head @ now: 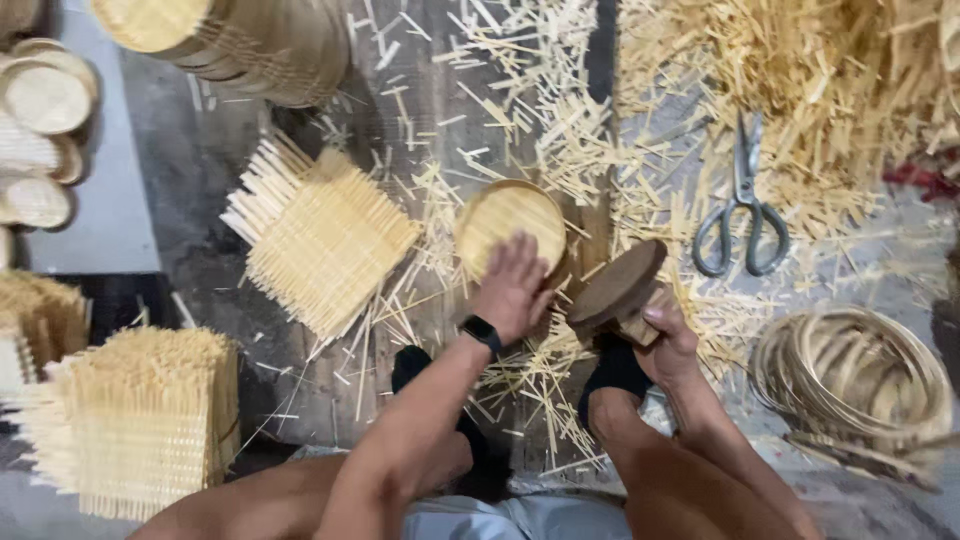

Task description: The person assembles small round bamboo trays by placing a woven bamboo mat on a wooden block, fitting a bamboo ring around the edge, and trimming excess strands with shears. The finished trays are stacked nearby.

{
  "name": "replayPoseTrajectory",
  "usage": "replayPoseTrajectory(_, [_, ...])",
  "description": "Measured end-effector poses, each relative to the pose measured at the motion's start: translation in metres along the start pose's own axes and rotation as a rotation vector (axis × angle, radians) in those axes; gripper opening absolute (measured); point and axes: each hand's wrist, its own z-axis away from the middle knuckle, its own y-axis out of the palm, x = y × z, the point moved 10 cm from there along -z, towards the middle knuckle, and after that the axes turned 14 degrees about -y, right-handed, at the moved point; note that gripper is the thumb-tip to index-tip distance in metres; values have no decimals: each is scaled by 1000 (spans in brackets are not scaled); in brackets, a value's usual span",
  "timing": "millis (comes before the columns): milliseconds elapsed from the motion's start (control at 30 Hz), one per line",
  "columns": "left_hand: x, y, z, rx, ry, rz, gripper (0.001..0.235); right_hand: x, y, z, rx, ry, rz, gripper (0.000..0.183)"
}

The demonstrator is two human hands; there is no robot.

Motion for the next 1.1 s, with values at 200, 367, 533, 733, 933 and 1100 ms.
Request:
replayPoseTrajectory(200, [19,-46,-16,-14,246,0,48,-6,-13,4,35,-20,-14,62])
replayPoseTrajectory(367, [114,-193,-130,-76,-48,-314,18,-5,-17,-2,40,21,3,63])
replayPoseTrajectory(533, [167,-362,-146,-658,56,-194,17,-13,-33,3,-38,83,19,63])
replayPoseTrajectory(733, [220,-365,-161,-542,-195,-96,19,-19,-49,0,-54,112,-13,67])
replayPoseTrajectory(933, [207,-368,-159,-630,-195,-344,37,-22,-72,4,-133,179,-3,71])
replayPoseTrajectory(1100, [166,-272,-129,-471,-106,-112,49,-19,-66,3,-75,141,-22,72])
